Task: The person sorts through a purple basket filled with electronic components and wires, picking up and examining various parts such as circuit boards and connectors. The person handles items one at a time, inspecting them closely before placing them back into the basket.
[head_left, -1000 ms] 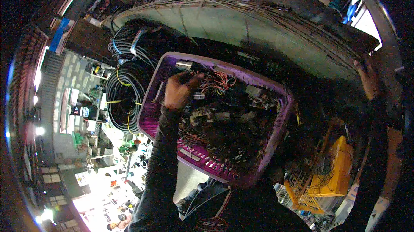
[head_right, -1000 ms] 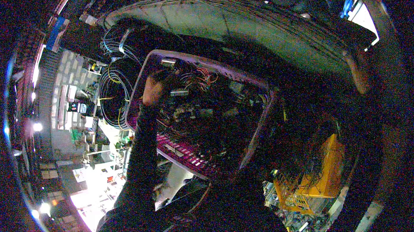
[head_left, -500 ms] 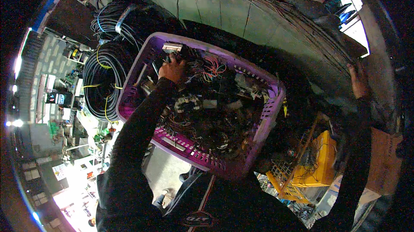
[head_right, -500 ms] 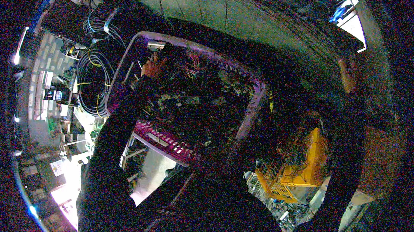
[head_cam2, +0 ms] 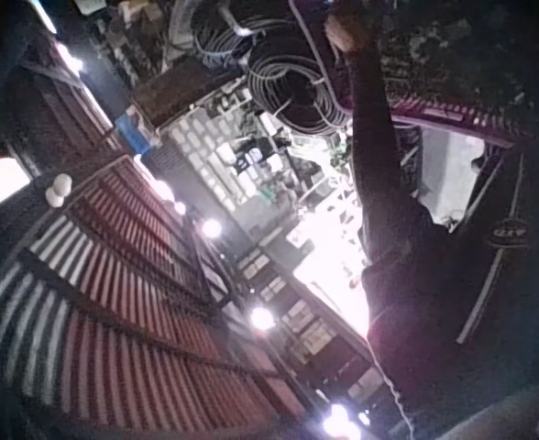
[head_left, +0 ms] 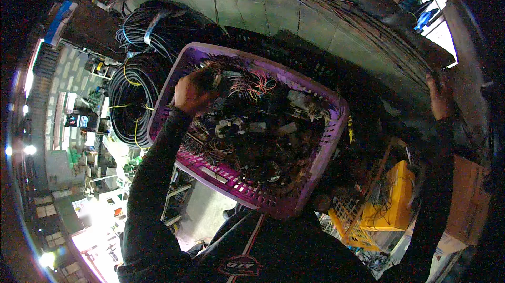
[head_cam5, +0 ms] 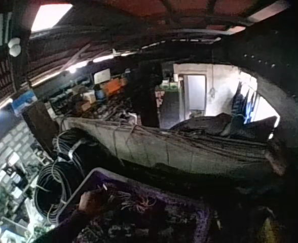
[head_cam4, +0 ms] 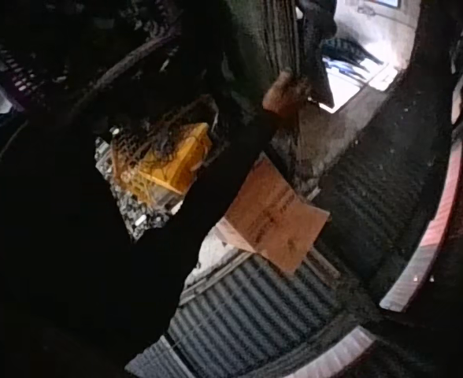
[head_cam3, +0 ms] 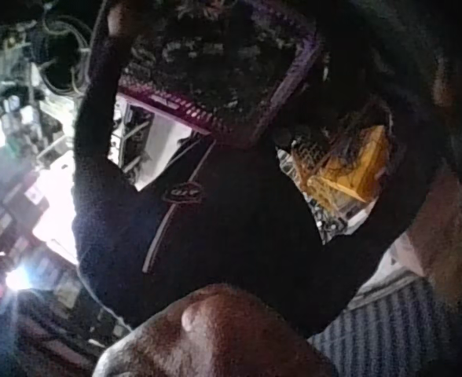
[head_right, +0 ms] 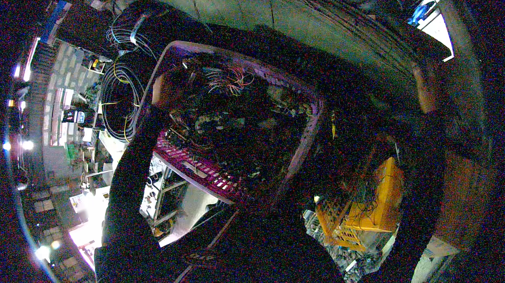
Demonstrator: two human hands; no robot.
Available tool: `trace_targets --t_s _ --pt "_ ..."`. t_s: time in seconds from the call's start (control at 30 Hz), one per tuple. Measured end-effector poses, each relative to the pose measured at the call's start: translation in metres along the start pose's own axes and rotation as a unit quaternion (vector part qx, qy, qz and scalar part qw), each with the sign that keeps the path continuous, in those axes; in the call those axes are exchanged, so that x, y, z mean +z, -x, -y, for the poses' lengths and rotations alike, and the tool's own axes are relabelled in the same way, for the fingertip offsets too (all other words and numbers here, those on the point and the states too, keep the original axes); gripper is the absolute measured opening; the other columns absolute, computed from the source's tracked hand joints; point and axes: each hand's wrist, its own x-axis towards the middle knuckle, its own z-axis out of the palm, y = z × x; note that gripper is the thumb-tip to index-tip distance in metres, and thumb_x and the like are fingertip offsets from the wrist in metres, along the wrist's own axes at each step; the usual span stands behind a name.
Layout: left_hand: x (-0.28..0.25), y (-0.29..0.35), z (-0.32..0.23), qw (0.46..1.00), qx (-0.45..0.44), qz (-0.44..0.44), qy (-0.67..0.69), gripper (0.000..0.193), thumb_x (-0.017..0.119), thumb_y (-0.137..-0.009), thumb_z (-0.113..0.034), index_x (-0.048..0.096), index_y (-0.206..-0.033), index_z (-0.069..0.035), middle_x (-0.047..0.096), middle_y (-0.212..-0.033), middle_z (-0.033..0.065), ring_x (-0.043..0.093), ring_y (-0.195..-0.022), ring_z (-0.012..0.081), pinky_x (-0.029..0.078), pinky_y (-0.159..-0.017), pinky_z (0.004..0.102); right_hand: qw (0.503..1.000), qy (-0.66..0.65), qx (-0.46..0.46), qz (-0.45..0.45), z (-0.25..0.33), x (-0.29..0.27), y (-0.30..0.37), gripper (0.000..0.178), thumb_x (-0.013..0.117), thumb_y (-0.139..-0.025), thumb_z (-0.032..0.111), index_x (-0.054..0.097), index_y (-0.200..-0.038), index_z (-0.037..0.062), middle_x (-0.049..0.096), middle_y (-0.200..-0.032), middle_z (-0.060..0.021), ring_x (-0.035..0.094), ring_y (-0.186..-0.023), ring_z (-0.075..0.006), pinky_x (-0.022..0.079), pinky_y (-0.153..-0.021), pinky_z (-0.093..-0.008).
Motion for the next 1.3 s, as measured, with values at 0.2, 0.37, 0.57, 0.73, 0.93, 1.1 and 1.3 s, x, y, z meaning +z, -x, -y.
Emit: trace_targets --t_s 0.2,0.37,0.57,0.73,0.93,1.1,1.3 --pt "0.023 0.051 -0.160 0.890 0.084 0.074 0.441 0.043 0.083 -0.080 -0.030 0.072 -0.112 -0.004 0.076 -0.099 0.0158 0.074 -0.090 0.0270 0.059 -0.085 0.0381 0.999 -0.008 0.022 0.041 -0.045 -0.011 0.002 0.066 0.054 -0.105 0.052 0.041 -0.150 0.0068 0.030 -0.156 -0.0182 0.030 -0.145 -0.0380 0.032 -0.119 -0.0555" --pt "0.135 0.085 -0.284 0.877 0.217 0.153 0.400 0.056 0.082 -0.070 -0.018 0.070 -0.124 -0.005 0.073 -0.119 0.0175 0.073 -0.097 0.0356 0.059 -0.085 0.0520 0.998 -0.002 0.020 0.065 -0.140 -0.045 -0.021 0.068 0.054 -0.105 0.052 0.037 -0.155 0.0081 0.026 -0.162 -0.0175 0.026 -0.149 -0.0386 0.030 -0.121 -0.0562" --pt "0.241 0.104 -0.368 0.594 0.553 0.228 0.537 0.040 0.077 -0.076 -0.018 0.072 -0.113 -0.006 0.074 -0.108 0.0162 0.073 -0.088 0.0354 0.059 -0.074 0.0493 0.992 0.012 0.015 0.126 -0.216 -0.047 -0.049 0.072 0.054 -0.105 0.051 0.033 -0.160 0.0097 0.020 -0.168 -0.0167 0.021 -0.154 -0.0392 0.028 -0.123 -0.0571" --pt "0.275 0.071 -0.326 0.257 0.757 0.266 0.539 0.027 0.073 -0.080 -0.018 0.074 -0.105 -0.007 0.075 -0.099 0.0152 0.073 -0.081 0.0352 0.059 -0.064 0.0470 0.989 -0.007 -0.025 0.146 -0.242 -0.043 -0.058 0.070 0.053 -0.106 0.048 0.032 -0.162 0.0100 0.024 -0.169 -0.0183 0.026 -0.153 -0.0412 0.029 -0.123 -0.0582" --pt "0.142 0.049 -0.107 0.972 0.046 0.224 -0.054 0.024 0.065 -0.087 -0.016 0.073 -0.107 -0.006 0.076 -0.102 0.0148 0.074 -0.075 0.0334 0.059 -0.058 0.0437 0.989 0.027 -0.023 0.144 -0.261 -0.041 -0.065 0.065 0.053 -0.107 0.045 0.039 -0.159 0.0079 0.035 -0.163 -0.0222 0.036 -0.146 -0.0443 0.033 -0.119 -0.0574" --pt "0.084 0.044 -0.008 0.973 0.036 0.185 -0.136 0.022 0.065 -0.089 -0.022 0.078 -0.102 -0.010 0.077 -0.101 0.0153 0.077 -0.091 0.0346 0.061 -0.069 0.0478 0.992 0.085 -0.038 0.080 -0.220 -0.041 -0.050 0.064 0.051 -0.107 0.045 0.041 -0.158 0.0069 0.036 -0.163 -0.0224 0.037 -0.146 -0.0435 0.034 -0.118 -0.0557" --pt "0.092 0.033 0.008 0.959 -0.001 0.239 -0.154 0.025 0.065 -0.089 -0.026 0.079 -0.102 -0.010 0.078 -0.103 0.0150 0.077 -0.094 0.0346 0.061 -0.076 0.0506 0.985 0.133 0.071 0.085 -0.168 -0.037 -0.037 0.064 0.051 -0.107 0.046 0.041 -0.158 0.0079 0.038 -0.162 -0.0220 0.039 -0.146 -0.0430 0.034 -0.118 -0.0555"
